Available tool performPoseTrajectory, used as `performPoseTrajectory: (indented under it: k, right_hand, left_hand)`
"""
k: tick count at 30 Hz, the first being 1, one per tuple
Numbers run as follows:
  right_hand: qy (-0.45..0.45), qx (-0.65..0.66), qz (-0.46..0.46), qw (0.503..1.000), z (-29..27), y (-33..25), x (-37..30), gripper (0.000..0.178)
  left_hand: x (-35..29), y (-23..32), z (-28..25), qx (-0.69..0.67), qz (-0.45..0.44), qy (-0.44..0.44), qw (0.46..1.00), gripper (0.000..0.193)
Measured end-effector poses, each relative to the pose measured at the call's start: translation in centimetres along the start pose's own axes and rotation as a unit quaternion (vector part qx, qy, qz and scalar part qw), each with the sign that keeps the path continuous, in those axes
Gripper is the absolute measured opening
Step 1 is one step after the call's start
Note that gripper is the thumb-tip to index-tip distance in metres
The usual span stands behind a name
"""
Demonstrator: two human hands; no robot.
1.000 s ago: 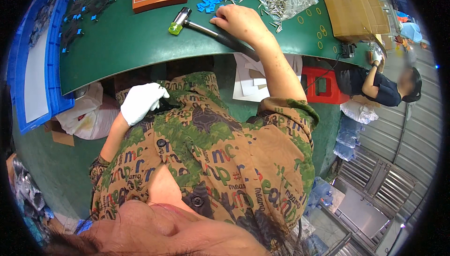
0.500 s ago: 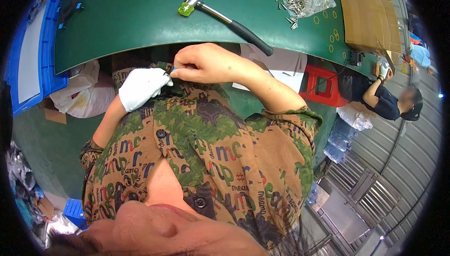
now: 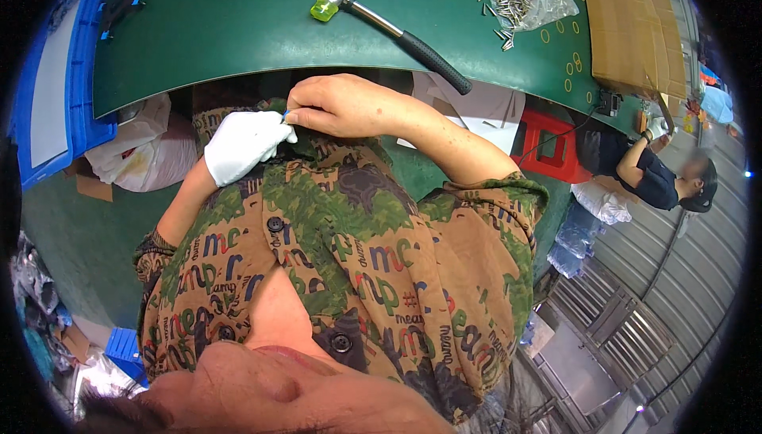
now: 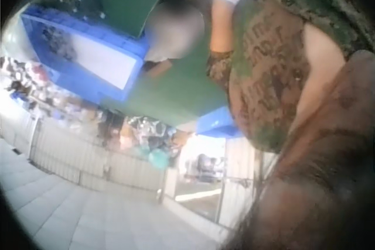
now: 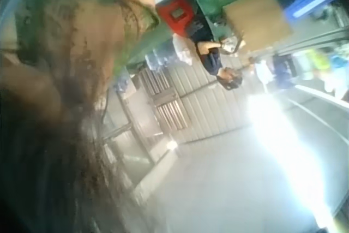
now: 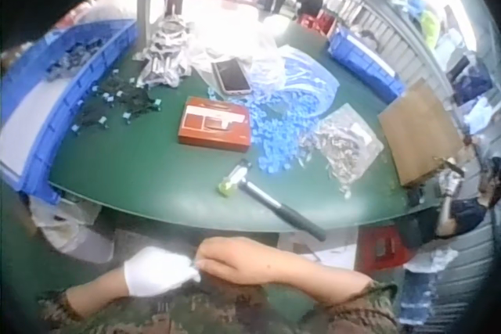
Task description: The person assembles small black plastic components by inserting blue plastic pieces and metal pins, then uses a hammer to secure them. They repeatedly pick up parts, align them, and tap them into place on a green workbench.
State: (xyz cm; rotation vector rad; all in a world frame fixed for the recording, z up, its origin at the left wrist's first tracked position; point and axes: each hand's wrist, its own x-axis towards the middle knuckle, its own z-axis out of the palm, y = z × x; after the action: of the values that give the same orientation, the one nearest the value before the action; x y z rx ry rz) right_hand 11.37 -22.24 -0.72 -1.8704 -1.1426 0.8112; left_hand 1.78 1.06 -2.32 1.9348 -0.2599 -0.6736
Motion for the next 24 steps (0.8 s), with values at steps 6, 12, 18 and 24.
performPoseTrajectory:
  k: [6,12,18,24]
  right_hand:
    - [0.005,-0.002,0.0,1.0,-0.2,-0.2,-0.1,0.03]
    - [-0.012,-0.002,0.002,1.0,-0.2,-0.4,0.1,0.031]
    - [-0.044,-0.015,0.015,0.999,-0.3,-0.7,0.1,0.028]
    - [-0.039,-0.047,0.009,0.998,0.2,-1.0,0.1,0.029]
  left_hand:
    - [0.0,0.1,0.2,-0.02,-0.025,0.009,0.999,0.035]
    - [0.1,0.1,0.3,0.014,-0.007,0.008,1.0,0.038]
    - [0.1,-0.7,0.9,0.023,0.016,0.007,1.0,0.037]
    - [0.0,-0.6,1.3,-0.068,-0.05,0.002,0.996,0.034]
